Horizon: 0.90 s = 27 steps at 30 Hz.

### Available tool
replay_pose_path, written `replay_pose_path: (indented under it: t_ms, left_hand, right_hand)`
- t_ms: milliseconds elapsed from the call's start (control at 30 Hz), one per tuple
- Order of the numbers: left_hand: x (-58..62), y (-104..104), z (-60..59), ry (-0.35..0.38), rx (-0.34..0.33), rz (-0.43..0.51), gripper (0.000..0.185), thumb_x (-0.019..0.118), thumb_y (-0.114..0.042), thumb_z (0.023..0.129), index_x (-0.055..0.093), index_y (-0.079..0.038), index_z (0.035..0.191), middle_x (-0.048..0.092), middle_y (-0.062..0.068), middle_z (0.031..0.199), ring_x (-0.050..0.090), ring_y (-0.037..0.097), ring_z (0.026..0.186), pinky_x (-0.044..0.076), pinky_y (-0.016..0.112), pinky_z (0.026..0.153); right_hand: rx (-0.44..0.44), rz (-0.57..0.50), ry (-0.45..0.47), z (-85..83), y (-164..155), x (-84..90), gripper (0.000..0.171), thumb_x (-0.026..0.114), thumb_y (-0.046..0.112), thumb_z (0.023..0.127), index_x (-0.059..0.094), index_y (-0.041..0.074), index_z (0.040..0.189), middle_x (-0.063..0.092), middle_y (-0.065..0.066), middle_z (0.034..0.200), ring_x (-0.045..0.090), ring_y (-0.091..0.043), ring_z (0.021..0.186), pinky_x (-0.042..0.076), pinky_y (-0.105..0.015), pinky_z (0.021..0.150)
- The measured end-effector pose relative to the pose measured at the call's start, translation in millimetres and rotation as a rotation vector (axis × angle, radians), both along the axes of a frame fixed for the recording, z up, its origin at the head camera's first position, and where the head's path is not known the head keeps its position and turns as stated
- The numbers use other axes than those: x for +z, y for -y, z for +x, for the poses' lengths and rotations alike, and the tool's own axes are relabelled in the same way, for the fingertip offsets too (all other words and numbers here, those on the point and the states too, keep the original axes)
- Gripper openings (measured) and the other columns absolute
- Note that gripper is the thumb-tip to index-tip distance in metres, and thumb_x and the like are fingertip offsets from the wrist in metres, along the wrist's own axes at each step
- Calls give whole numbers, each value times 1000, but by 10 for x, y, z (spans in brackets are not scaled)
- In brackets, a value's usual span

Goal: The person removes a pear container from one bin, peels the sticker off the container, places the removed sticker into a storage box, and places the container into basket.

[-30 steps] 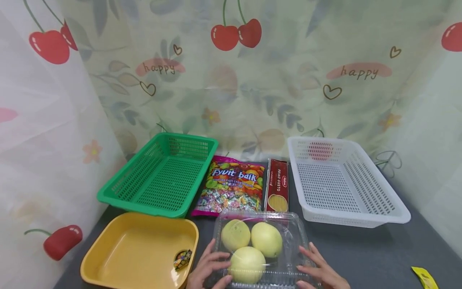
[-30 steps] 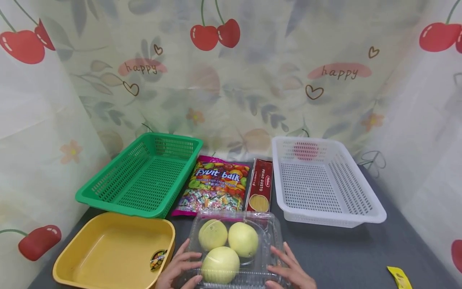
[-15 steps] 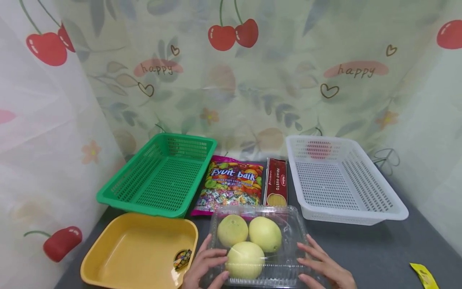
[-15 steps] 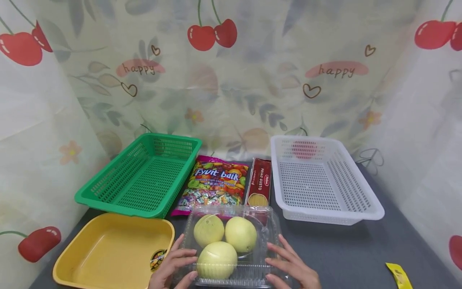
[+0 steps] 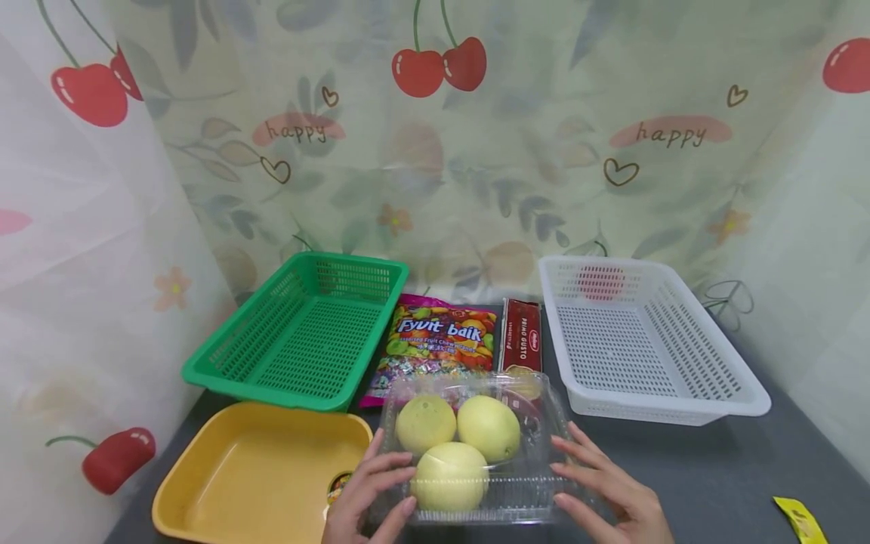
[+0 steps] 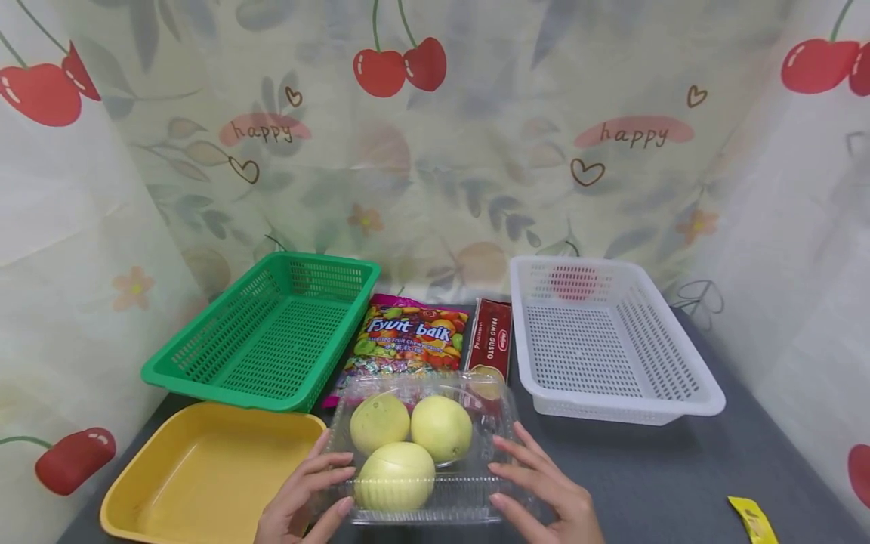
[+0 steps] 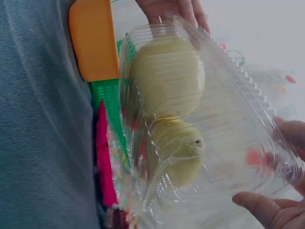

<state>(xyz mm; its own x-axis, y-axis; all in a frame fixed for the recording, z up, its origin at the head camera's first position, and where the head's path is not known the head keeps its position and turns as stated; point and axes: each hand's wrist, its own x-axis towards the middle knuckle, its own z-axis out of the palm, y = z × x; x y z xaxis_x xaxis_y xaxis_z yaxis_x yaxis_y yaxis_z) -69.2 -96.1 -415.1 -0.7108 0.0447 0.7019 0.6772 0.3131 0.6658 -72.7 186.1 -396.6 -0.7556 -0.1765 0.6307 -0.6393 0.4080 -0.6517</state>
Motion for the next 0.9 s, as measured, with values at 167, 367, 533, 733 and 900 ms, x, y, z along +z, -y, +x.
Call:
replay_pose_path:
  t_ms: [167, 367, 533, 733, 900]
  left_hand:
    - [89, 19, -9, 22, 15, 22, 36, 71, 10, 72, 67, -9, 102, 63, 11, 107, 34, 7, 136, 22, 10, 109]
    - [174, 79, -10, 53, 7, 26, 35, 69, 11, 74, 66, -7, 103, 62, 11, 110, 31, 7, 138, 24, 10, 107]
    - [235, 165, -48, 21, -2, -1, 36, 68, 14, 73, 65, -4, 105, 62, 11, 110, 30, 11, 139, 27, 11, 107]
    - [292, 263, -113, -61, 27, -84, 41, 69, 14, 70, 65, -5, 106, 62, 6, 110, 31, 14, 139, 23, 14, 110]
    - [330, 343, -176, -122, -20, -109, 44, 69, 16, 69, 64, -3, 108, 62, 10, 108, 32, 17, 139, 24, 17, 112]
  right_hand:
    - [18, -17, 74, -21, 40, 112, 38, 69, -13, 73, 67, 4, 107, 58, 7, 128, 37, -1, 134, 46, -10, 90]
    - [45, -23, 61, -63, 87, 183, 37, 70, -14, 72, 66, 0, 106, 59, 1, 128, 37, -5, 134, 46, -11, 91]
    - [122, -54, -76, -163, 135, 177, 46, 70, -20, 65, 65, -2, 107, 59, -5, 128, 38, -15, 135, 44, -13, 95]
    - [283, -130, -170, -307, 187, 192, 44, 66, -22, 68, 62, -7, 109, 59, -10, 125, 36, -21, 137, 44, -16, 96]
    - [264, -99, -91, -356, 208, 300, 45, 64, -22, 70, 63, -3, 110, 61, -3, 121, 36, -18, 137, 43, -15, 96]
